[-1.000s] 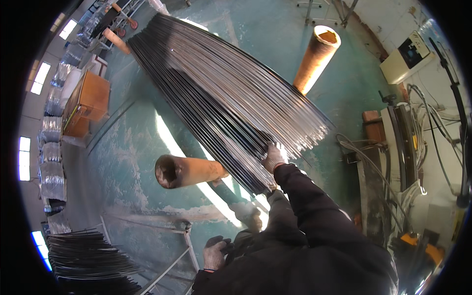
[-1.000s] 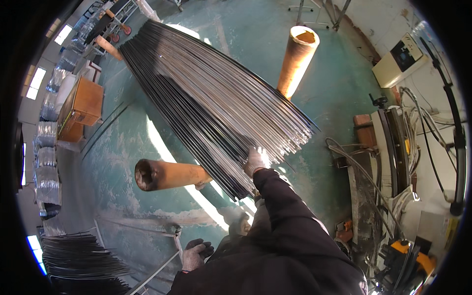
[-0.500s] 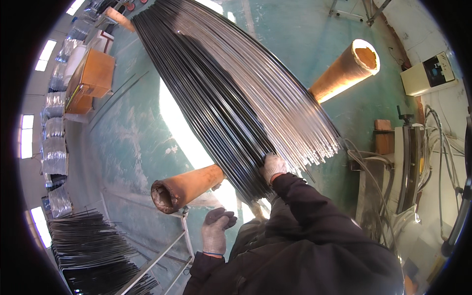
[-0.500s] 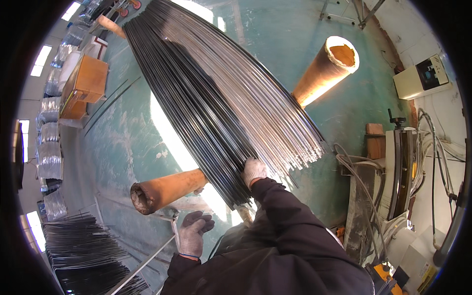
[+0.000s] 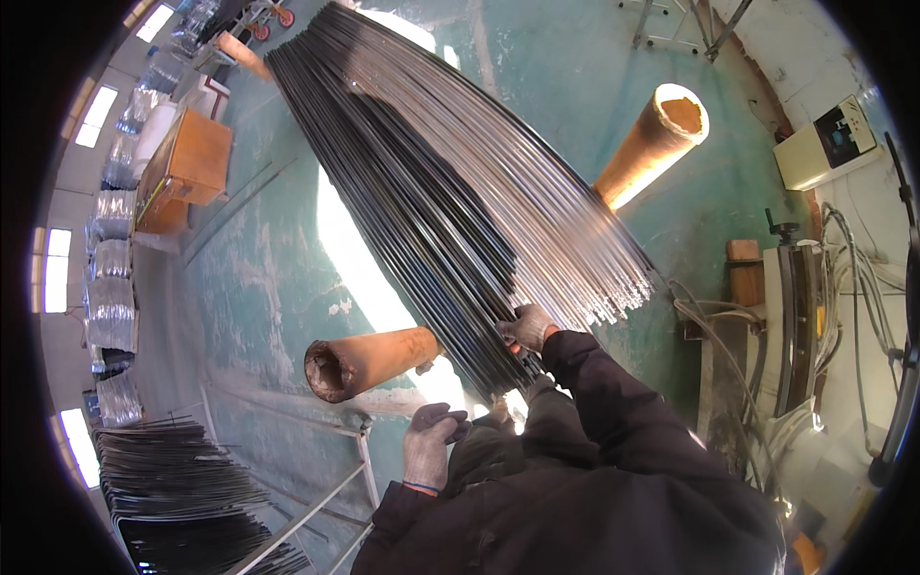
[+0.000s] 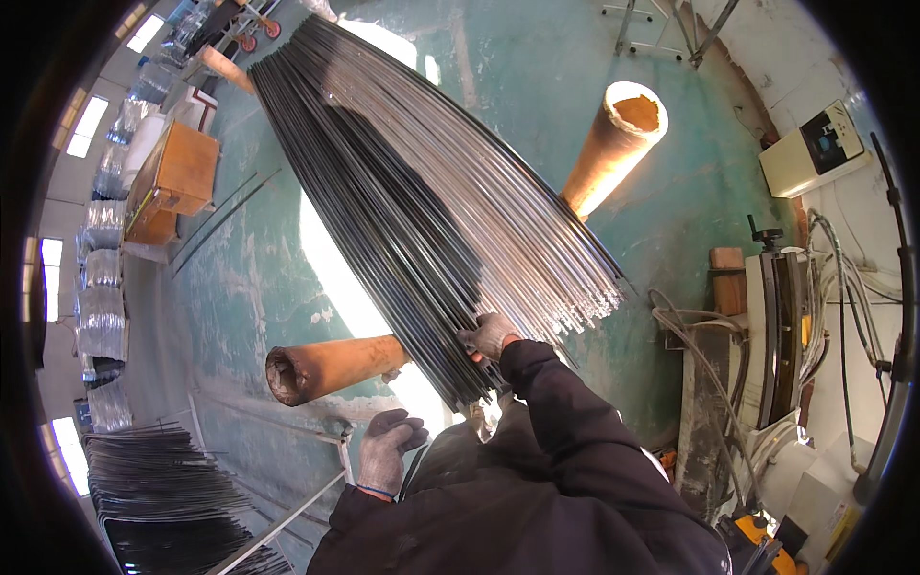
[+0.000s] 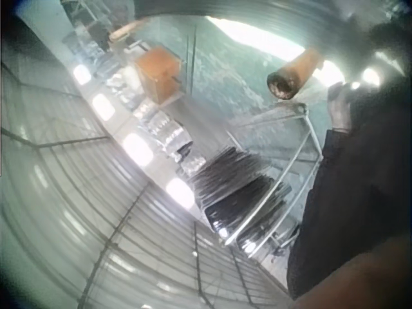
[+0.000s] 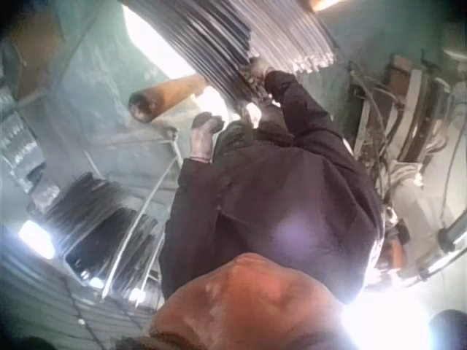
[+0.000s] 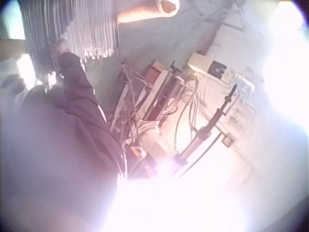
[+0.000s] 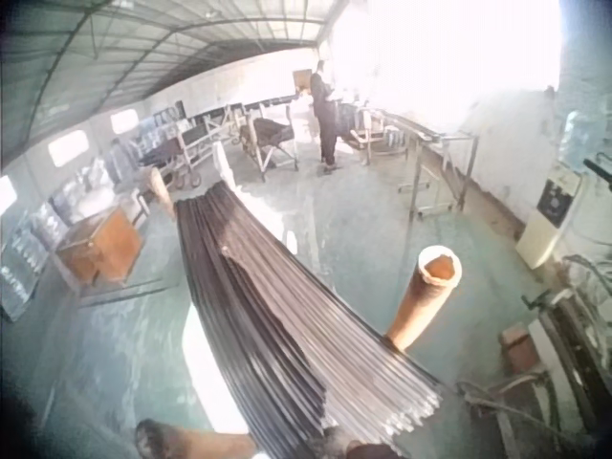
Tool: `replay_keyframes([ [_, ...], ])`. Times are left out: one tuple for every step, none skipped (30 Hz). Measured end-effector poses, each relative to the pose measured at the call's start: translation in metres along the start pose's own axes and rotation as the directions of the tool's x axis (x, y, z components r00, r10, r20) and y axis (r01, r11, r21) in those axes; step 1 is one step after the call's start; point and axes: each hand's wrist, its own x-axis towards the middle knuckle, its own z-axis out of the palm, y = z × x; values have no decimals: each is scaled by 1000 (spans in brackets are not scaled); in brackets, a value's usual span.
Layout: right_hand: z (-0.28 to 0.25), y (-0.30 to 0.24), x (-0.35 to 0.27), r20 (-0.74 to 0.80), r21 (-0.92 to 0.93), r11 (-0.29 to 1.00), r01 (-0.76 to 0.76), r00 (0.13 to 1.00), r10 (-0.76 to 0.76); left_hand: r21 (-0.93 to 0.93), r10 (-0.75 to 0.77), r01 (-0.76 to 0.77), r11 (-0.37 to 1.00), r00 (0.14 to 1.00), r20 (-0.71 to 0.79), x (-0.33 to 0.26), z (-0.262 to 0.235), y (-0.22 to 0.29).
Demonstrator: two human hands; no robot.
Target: The person repeatedly picks up bundles of long metal rods from a floor stack and feeds them into a rolling machine. The rods are processed by the machine and then placed onto a nearby rack. The task is performed continuously in a repetitive loop.
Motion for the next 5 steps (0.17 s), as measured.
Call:
replay_keyframes([
  [-4,-4,-6,21,-134,991,-28,999,31,23,1,-1,1000,1000,22,1,0,0],
  [-4,-4,-15,-63,-302,953,24,997,-45,48,2,-5,999,999,51,1,-1,-1],
  [-1,0,-24,-120,-447,891,76,982,-144,65,15,-21,998,996,93,3,-2,-3],
  [5,8,-36,-179,-598,798,78,957,-227,83,8,-19,996,992,128,6,-2,-5],
  [2,13,-42,-190,-583,807,94,950,-248,92,10,-26,995,985,170,11,-2,-7],
])
